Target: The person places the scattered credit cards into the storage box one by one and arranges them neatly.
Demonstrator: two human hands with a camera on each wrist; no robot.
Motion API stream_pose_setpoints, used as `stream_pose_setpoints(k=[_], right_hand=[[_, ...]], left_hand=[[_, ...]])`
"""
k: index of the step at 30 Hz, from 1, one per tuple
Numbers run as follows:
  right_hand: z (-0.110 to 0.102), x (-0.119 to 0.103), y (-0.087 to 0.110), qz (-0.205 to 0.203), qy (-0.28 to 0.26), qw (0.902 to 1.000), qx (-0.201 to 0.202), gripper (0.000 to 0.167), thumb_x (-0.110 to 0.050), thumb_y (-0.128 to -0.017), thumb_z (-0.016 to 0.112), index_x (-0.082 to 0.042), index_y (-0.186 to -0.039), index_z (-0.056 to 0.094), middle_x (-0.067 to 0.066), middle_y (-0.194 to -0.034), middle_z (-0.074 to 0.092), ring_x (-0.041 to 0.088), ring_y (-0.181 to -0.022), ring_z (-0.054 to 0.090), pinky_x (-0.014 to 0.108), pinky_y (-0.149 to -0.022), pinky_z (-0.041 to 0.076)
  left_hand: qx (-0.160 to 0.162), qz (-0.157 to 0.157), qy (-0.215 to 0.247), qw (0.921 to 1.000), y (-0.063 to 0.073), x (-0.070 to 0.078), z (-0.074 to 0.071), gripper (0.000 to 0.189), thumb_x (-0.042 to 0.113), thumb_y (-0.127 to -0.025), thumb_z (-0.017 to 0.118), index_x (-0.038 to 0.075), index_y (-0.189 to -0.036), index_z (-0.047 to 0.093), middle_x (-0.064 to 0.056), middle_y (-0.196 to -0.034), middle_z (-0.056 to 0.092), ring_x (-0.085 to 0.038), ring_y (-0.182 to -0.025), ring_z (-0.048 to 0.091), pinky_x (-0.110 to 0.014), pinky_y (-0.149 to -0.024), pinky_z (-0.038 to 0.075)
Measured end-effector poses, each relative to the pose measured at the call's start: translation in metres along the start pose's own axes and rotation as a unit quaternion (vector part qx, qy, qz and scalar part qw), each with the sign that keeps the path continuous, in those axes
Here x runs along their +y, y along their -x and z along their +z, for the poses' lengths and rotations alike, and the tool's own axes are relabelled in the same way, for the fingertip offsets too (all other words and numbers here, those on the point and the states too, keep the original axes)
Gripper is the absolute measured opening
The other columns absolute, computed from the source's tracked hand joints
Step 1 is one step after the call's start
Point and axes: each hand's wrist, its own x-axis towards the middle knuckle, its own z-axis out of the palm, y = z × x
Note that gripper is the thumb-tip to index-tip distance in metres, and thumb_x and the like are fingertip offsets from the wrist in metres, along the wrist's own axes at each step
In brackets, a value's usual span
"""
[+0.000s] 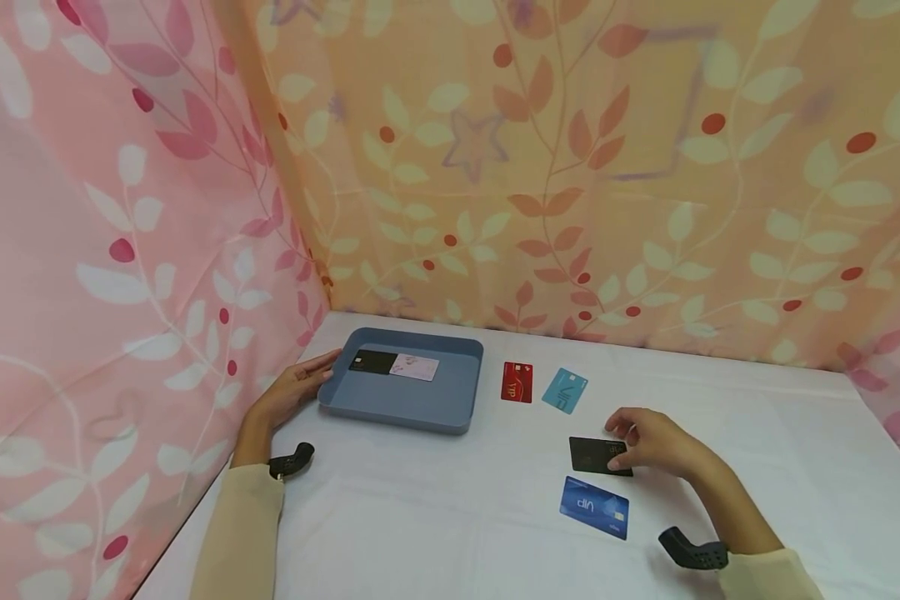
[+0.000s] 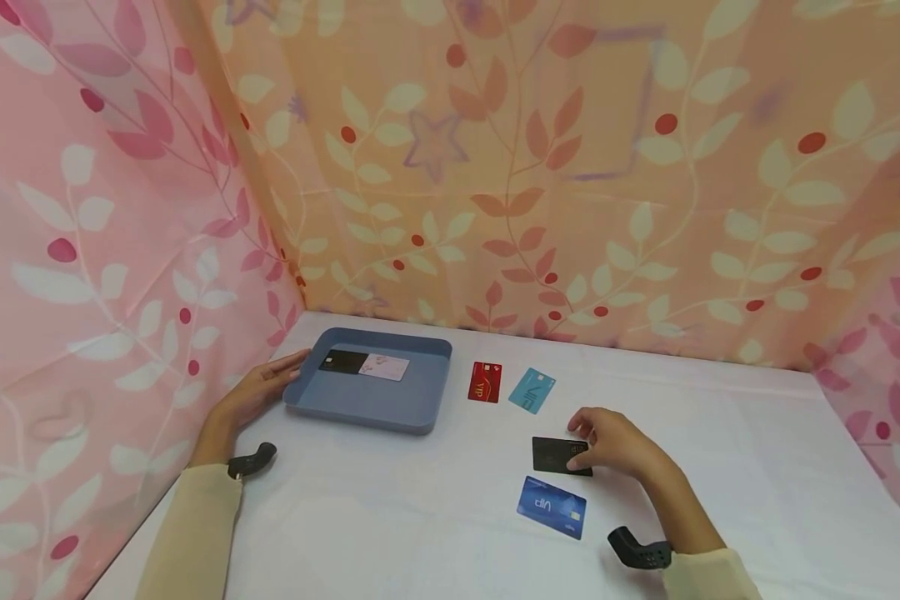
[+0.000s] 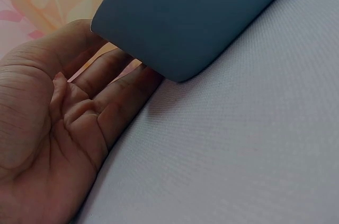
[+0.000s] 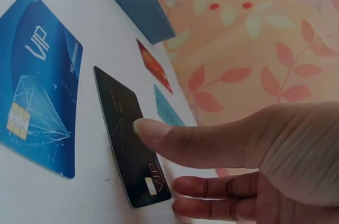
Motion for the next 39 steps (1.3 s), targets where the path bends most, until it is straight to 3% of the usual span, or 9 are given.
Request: stream_pose_setpoints(k=[9,22,39], right_hand=[[0.007,0.0,0.0,-0.02,0.065,0.9976,-0.006,0.063,-0.018,-0.061,0.098,-0.005,-0.113,0.066,0.008,-0.104,0.063,0.027,-0.098,0.06,0.058,-0.095,0.052],[0.008,-0.005,0.002,-0.019,0.074,0.997,0.005,0.05,-0.012,-0.059,0.098,-0.008,-0.099,0.067,0.005,-0.095,0.059,0.025,-0.091,0.056,0.057,-0.092,0.053],[0.011,-0.005,0.001,-0.009,0.064,0.9979,-0.008,0.051,-0.009,-0.061,0.097,-0.007,-0.1,0.063,0.002,-0.085,0.059,0.021,-0.085,0.056,0.05,-0.087,0.056]], left_hand=[[0.001,0.0,-0.006,1.0,-0.003,-0.005,-0.003,0.055,0.021,-0.106,0.055,0.013,-0.158,0.038,-0.012,-0.164,0.032,-0.025,-0.149,0.034,-0.02,-0.103,0.045],[0.0,-0.004,-0.003,1.0,-0.005,-0.006,-0.004,0.056,0.022,-0.106,0.056,0.013,-0.158,0.037,-0.01,-0.165,0.031,-0.03,-0.151,0.028,-0.019,-0.103,0.044],[0.002,-0.006,-0.01,0.9999,-0.002,-0.004,-0.003,0.055,0.021,-0.106,0.055,0.014,-0.158,0.037,-0.011,-0.165,0.03,-0.031,-0.151,0.027,-0.02,-0.104,0.043]])
